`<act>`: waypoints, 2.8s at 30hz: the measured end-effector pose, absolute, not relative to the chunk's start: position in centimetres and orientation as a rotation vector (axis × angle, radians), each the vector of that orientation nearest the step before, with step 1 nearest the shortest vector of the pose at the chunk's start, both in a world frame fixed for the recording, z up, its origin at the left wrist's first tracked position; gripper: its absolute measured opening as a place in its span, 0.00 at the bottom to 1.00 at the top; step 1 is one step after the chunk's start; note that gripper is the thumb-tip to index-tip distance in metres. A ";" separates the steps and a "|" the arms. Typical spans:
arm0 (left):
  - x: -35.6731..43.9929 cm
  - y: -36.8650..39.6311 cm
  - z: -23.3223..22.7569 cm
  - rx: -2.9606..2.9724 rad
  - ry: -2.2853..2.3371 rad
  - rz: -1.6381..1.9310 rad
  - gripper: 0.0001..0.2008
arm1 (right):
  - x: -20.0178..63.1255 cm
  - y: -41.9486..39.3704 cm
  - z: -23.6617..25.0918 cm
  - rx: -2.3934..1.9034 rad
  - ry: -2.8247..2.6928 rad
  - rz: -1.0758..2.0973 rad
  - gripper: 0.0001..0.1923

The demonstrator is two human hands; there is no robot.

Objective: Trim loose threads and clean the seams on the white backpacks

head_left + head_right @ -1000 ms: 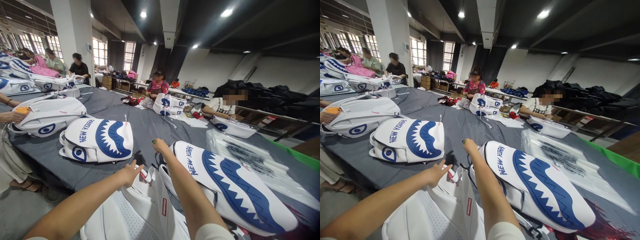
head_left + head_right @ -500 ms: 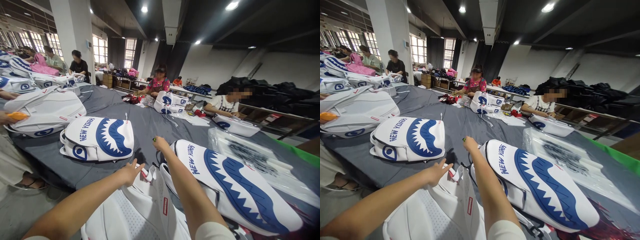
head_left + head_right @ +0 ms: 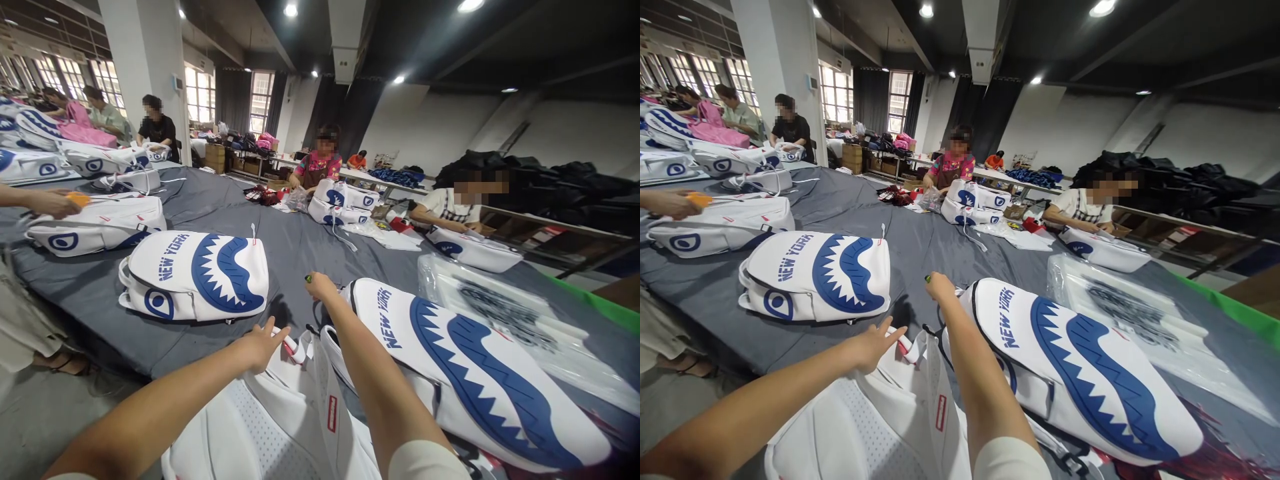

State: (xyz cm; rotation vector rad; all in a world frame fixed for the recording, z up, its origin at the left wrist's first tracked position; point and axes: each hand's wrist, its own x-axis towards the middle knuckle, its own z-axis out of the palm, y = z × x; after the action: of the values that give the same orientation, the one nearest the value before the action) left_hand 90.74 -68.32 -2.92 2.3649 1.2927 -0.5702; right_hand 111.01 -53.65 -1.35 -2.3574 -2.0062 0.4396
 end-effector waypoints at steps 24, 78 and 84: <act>90.6 -68.2 -3.5 2.410 1.272 -0.546 0.66 | 112.2 -54.5 -1.3 -2.412 -1.907 0.416 0.17; 87.4 -71.0 -2.2 2.394 1.367 -0.394 0.59 | 120.6 -67.5 -7.5 -2.189 -2.558 0.182 0.33; 83.0 -74.5 -3.4 2.368 1.541 -0.360 0.60 | 119.5 -68.9 -4.9 -2.525 -2.200 0.106 0.18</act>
State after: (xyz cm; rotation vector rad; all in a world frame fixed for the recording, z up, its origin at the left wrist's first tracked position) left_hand 82.96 -74.50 -3.38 2.3676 1.5414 -0.3601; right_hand 119.48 -68.90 -4.86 -2.5255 -2.1997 0.1061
